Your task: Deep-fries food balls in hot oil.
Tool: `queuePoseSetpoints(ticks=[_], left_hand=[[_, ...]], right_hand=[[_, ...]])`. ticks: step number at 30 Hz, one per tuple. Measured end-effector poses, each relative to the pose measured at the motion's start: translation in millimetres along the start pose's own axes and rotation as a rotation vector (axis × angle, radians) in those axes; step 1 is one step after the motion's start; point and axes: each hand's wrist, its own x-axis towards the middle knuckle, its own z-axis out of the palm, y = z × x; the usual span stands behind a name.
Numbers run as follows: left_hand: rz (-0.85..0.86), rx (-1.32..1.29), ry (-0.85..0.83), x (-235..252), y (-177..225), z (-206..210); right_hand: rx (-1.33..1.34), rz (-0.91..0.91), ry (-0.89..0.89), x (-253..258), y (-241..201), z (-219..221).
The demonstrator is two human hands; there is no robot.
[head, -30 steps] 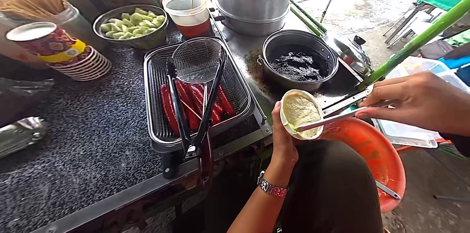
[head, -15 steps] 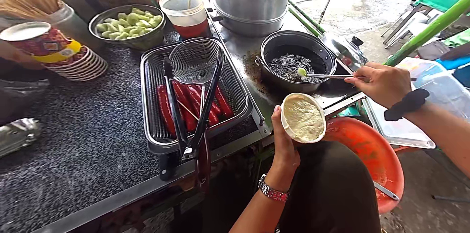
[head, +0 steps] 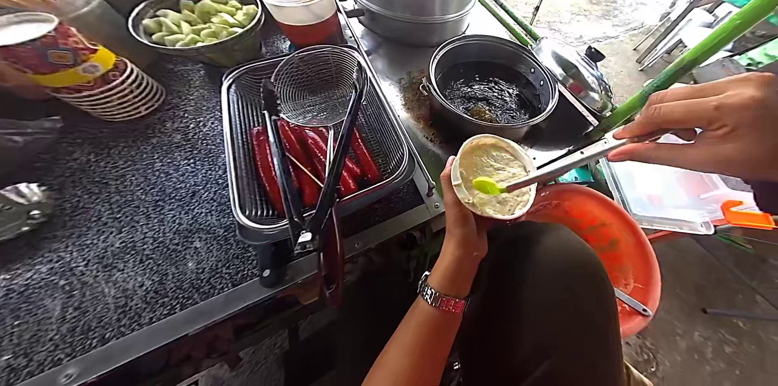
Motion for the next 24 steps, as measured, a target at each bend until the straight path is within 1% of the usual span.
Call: queuePoseSetpoints(ticks=[2, 5, 6, 8, 11, 13, 16, 17, 18, 19, 20, 22, 24], left_hand=[[-0.005, 0.020, -0.013, 0, -1, 0], [0.000, 0.062, -0.005, -1, -1, 2], [0.000, 0.072, 0.005, -1, -1, 3], [0.015, 0.090, 0.028, -1, 0, 3], [0.096, 0.138, 0.050, 1, -3, 1], [0.133, 0.170, 0.051, 3, -7, -3], [0.138, 0.167, 0.059, 4, -11, -5], [0.134, 0.160, 0.063, 4, -12, -5], [0.127, 0.149, 0.063, 4, -12, -5], [0.120, 0.138, 0.059, 3, -12, -4], [0.106, 0.123, 0.055, 2, -13, -4], [0.065, 0.090, 0.059, 0, -13, -1], [0.029, 0.063, 0.072, -1, -12, 0]], right_hand=[[-0.080, -0.099, -0.058, 3, -4, -3], [-0.134, -0.137, -0.121, 6, -10, -4], [-0.131, -0.128, -0.132, 5, -11, -3], [-0.090, -0.027, -0.160, 4, -18, -1], [0.142, 0.248, -0.200, 3, -31, 2], [0.389, 0.537, -0.244, 1, -36, 3], [0.813, 1.012, -0.296, 0, -25, 6], [0.911, 1.128, -0.286, 0, -15, 9], [0.948, 1.208, -0.254, 0, -5, 14], [0.893, 1.242, -0.218, 0, 7, 20], [0.717, 1.219, -0.184, 0, 17, 27], [0.198, 1.020, -0.128, -4, 33, 44], [-0.166, 0.749, -0.085, -9, 38, 57]])
